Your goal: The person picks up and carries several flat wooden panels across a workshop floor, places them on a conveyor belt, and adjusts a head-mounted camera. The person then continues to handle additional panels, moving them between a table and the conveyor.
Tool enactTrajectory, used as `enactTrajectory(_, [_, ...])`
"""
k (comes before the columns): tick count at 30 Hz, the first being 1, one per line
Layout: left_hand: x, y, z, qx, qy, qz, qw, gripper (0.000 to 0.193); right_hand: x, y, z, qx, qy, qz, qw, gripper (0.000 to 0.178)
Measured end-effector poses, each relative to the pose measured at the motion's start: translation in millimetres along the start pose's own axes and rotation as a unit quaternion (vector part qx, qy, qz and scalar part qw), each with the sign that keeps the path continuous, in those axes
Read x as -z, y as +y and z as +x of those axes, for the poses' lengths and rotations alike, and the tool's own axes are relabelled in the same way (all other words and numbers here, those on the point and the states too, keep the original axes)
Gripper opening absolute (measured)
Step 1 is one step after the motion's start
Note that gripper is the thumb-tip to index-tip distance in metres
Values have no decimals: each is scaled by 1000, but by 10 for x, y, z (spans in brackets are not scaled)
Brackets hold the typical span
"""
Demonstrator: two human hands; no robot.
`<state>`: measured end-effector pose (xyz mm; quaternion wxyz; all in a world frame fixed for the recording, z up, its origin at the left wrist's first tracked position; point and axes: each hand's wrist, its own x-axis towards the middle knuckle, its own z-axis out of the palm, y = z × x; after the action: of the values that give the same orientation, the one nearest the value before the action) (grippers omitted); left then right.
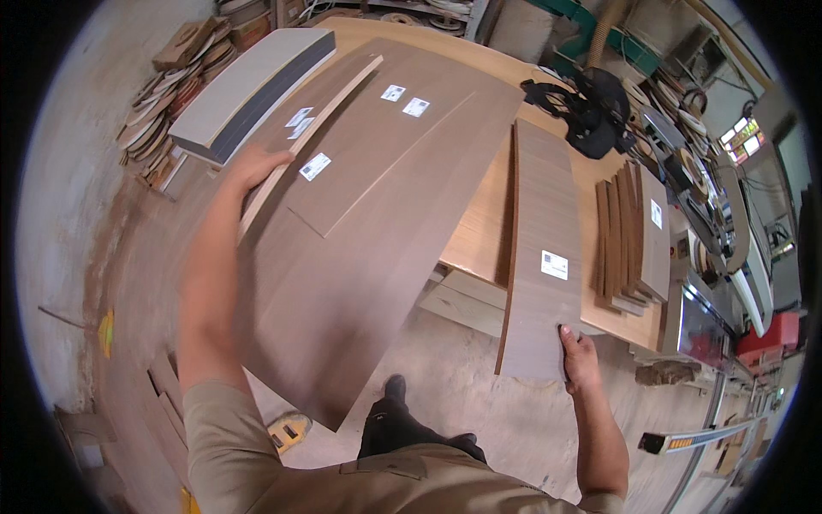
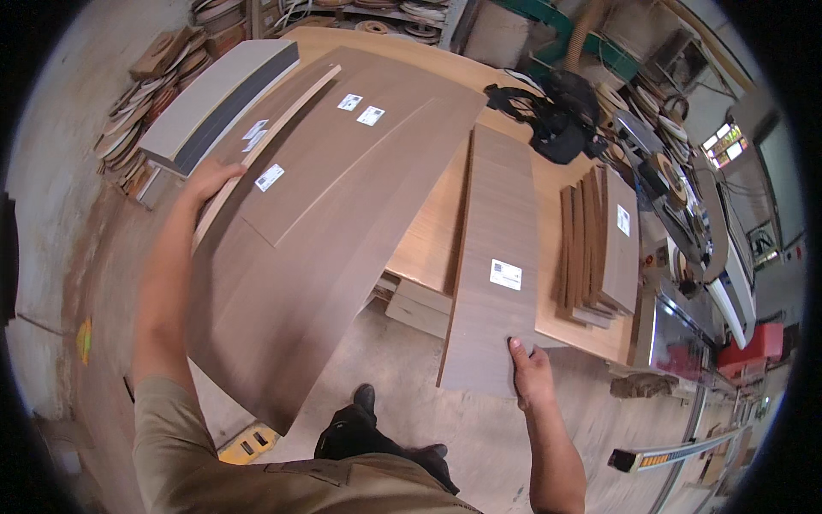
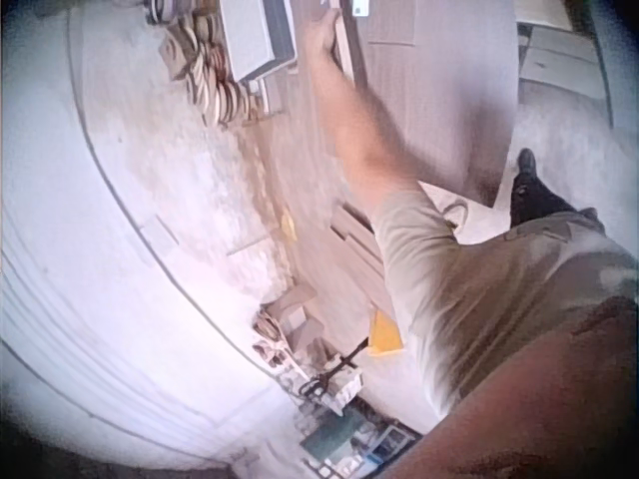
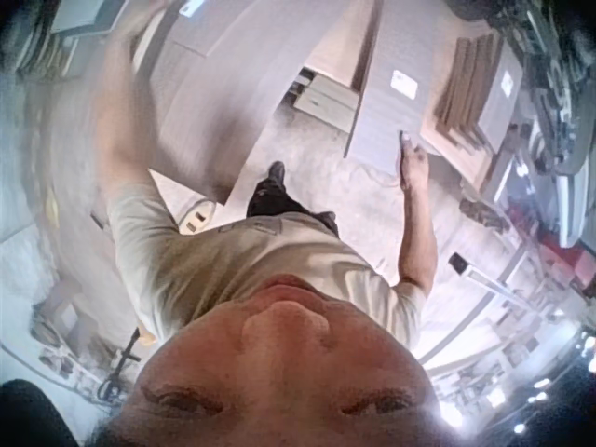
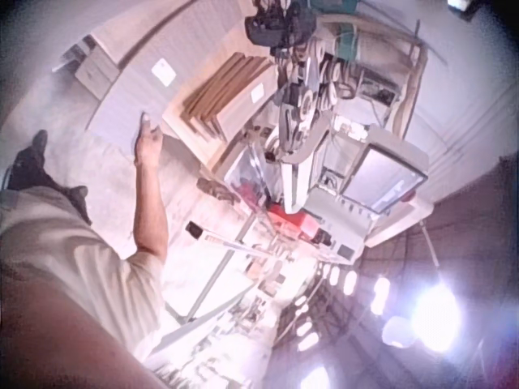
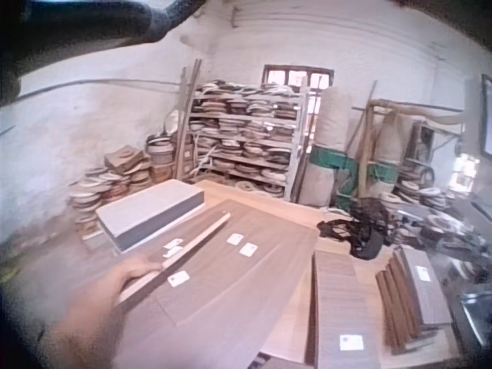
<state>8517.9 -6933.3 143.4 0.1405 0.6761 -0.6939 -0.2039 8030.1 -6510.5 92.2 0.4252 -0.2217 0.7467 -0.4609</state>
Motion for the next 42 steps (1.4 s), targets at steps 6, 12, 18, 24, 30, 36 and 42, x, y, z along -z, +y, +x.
enactTrajectory(6, [112,-11,-699,-73,-49,-218,972,69,231,106,-600,-29,-16,-31,999,42])
enactTrajectory(12, [178,-808,-1268,-177,-84,-419,887,92,348,339,-1032,47,-155,95,982,50])
enactTrajectory(18, [91,924,-2853,-308,-125,-521,786,104,1196,645,-1758,138,-121,82,980,52])
enactTrajectory(24, [-575,1710,-4157,-337,-216,-480,781,114,2608,1449,-3002,109,-20,41,993,62])
enactTrajectory(30, [-1793,2952,-5152,-308,-308,-404,804,115,3571,2127,-4323,34,146,122,981,55])
enactTrajectory(36, [-2618,4650,-5717,-324,-439,-331,770,90,4286,2278,-4431,3,302,96,948,44])
enactTrajectory(42, [-3302,5690,-6003,-317,-417,-240,817,78,5109,2180,-3748,-18,336,153,929,42])
